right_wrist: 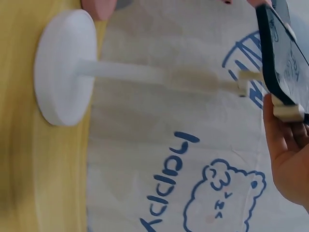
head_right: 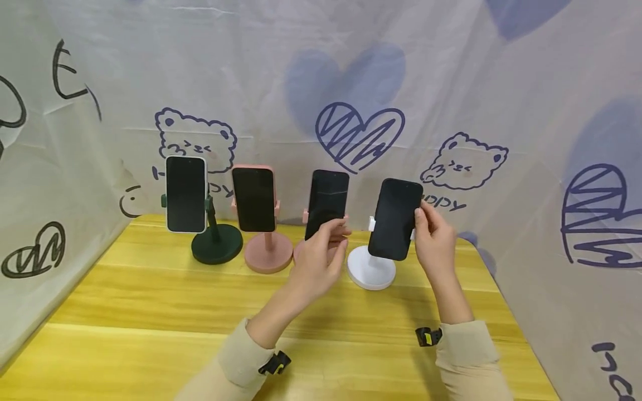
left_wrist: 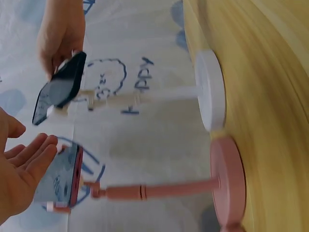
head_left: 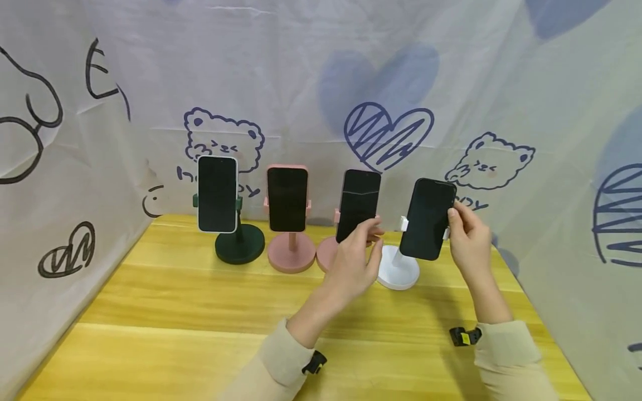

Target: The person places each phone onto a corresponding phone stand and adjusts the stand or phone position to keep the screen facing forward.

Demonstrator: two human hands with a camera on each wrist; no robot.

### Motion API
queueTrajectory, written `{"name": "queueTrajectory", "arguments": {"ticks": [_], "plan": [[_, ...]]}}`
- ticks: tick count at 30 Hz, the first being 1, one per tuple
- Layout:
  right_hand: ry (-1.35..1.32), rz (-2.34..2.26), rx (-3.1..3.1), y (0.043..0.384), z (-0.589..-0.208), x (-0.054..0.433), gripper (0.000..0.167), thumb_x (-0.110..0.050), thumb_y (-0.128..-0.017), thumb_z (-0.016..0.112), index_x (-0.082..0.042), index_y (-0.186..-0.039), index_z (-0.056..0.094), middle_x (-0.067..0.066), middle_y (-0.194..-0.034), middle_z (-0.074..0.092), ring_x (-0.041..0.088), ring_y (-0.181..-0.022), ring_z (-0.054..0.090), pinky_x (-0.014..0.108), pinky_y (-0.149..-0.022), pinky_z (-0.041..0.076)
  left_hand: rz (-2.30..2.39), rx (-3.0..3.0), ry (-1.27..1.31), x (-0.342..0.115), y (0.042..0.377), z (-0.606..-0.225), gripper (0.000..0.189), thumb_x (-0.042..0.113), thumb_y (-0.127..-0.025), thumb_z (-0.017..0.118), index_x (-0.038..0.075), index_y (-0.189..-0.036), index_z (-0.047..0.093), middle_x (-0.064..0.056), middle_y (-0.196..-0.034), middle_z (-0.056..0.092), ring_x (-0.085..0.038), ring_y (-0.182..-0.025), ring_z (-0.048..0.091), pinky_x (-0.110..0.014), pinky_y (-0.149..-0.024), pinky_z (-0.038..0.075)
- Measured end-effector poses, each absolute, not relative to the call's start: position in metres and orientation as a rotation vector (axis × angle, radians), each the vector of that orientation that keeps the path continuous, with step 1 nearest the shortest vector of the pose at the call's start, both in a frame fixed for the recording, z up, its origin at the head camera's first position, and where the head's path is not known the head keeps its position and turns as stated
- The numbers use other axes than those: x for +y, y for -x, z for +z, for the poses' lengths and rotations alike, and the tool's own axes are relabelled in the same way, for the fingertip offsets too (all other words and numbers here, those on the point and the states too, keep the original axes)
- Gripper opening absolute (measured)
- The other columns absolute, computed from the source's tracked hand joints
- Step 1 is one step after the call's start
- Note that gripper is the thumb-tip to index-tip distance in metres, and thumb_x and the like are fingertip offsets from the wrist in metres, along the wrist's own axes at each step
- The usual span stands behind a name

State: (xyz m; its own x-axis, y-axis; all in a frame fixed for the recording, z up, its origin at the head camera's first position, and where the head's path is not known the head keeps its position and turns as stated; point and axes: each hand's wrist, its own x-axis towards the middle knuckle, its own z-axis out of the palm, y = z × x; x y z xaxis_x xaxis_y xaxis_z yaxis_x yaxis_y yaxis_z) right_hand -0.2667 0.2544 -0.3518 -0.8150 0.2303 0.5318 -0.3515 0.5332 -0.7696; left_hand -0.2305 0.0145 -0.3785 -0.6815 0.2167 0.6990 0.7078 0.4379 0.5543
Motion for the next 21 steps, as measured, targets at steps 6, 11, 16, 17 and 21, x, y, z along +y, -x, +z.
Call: {"name": "queueTrajectory", "arguments": {"ticks": [6,11,16,17,21], "plan": [[-0.058,1.243,-2.163,0.258,-0.368,0.250,0.040,-0.018,-0.108,0.057,-0.002,-0.144,0.061,0.016,-0.137,0.066,-0.013,-0.101,0.057,0.004,-0.084,0.048,-0.947,-2.038,0.732,-0.027,0.230,-0.384,0.035,0.004,-0.100,0.065,-0.003,-0.134,0.057,-0.015,-0.122,0.069,-0.023,-0.097,0.071,-0.029,-0.075,0.061],[-0.129,1.171,-2.210,0.250,-0.381,0.252,0.039,-0.012,-0.107,0.059,-0.002,-0.144,0.061,0.015,-0.140,0.065,0.007,-0.116,0.063,0.002,-0.086,0.045,-0.779,-1.980,0.647,-0.070,0.230,-0.390,0.043,0.004,-0.095,0.069,-0.005,-0.136,0.058,-0.018,-0.134,0.065,-0.030,-0.113,0.068,-0.036,-0.083,0.063],[-0.308,0.996,-2.258,0.241,-0.394,0.259,0.046,-0.006,-0.102,0.063,0.004,-0.146,0.055,0.023,-0.146,0.058,0.041,-0.131,0.056,0.015,-0.107,0.043,-0.703,-2.020,0.537,-0.115,0.230,-0.394,0.054,0.010,-0.093,0.074,-0.004,-0.142,0.056,-0.017,-0.149,0.056,-0.035,-0.133,0.057,-0.046,-0.106,0.053],[-0.332,0.958,-2.274,0.239,-0.396,0.260,0.048,-0.007,-0.102,0.063,0.005,-0.148,0.053,0.024,-0.148,0.055,0.045,-0.134,0.053,0.025,-0.113,0.043,-0.685,-2.040,0.511,-0.124,0.230,-0.395,0.059,0.013,-0.091,0.076,-0.003,-0.144,0.055,-0.017,-0.152,0.054,-0.036,-0.136,0.054,-0.047,-0.109,0.050],[-0.383,0.828,-2.393,0.231,-0.401,0.266,0.060,-0.020,-0.104,0.062,0.002,-0.156,0.042,0.024,-0.159,0.042,0.051,-0.143,0.040,0.065,-0.116,0.033,-0.622,-2.148,0.421,-0.158,0.226,-0.397,0.080,0.021,-0.085,0.087,-0.001,-0.151,0.048,-0.019,-0.160,0.043,-0.042,-0.144,0.042,-0.056,-0.120,0.034]]}}
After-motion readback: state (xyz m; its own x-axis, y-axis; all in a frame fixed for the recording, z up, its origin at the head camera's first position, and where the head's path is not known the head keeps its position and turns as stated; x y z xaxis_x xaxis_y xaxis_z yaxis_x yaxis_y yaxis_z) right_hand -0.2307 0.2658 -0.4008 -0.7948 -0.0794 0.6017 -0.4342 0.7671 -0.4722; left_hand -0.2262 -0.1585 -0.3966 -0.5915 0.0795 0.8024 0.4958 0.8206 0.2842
